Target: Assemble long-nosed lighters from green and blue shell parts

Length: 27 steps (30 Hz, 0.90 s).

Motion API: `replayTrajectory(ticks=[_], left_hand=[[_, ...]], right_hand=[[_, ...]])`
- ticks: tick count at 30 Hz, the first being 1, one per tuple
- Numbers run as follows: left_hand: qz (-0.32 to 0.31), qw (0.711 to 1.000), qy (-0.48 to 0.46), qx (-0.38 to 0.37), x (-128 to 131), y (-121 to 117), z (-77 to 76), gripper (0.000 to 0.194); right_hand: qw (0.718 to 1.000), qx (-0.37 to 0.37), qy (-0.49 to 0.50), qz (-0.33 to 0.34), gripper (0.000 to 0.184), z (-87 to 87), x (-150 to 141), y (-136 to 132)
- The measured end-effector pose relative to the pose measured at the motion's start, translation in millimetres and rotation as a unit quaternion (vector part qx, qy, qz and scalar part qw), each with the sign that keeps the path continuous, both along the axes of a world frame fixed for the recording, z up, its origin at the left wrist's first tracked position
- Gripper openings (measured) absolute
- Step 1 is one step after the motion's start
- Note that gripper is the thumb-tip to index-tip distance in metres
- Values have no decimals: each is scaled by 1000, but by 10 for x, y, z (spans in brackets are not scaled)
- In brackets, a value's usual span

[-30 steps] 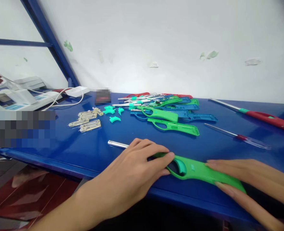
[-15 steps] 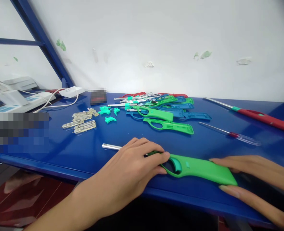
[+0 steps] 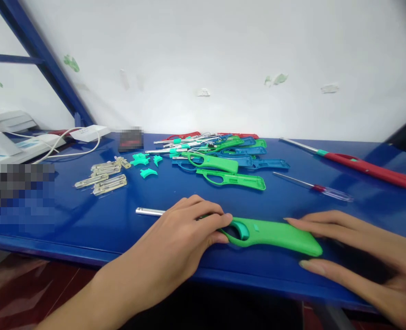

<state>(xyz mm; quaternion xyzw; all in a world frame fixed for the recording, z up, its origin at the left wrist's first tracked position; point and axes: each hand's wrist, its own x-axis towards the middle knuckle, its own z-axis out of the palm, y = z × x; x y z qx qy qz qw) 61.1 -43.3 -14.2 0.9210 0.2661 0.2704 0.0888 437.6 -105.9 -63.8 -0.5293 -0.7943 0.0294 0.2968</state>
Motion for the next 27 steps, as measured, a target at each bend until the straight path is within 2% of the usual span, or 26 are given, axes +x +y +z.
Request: replayTrajectory(ticks=[6, 12, 27], left_hand=[[0, 999, 29, 15, 33, -12, 85, 29], [14, 999, 36, 37, 70, 9, 59, 25], [-7, 997, 23, 68, 87, 75, 70, 27]], right_hand=[[1000, -3, -19, -2, 37, -15, -15, 30], [998, 23, -56, -18, 41, 35, -110, 18], [994, 84, -63, 35, 40, 228, -317, 139]])
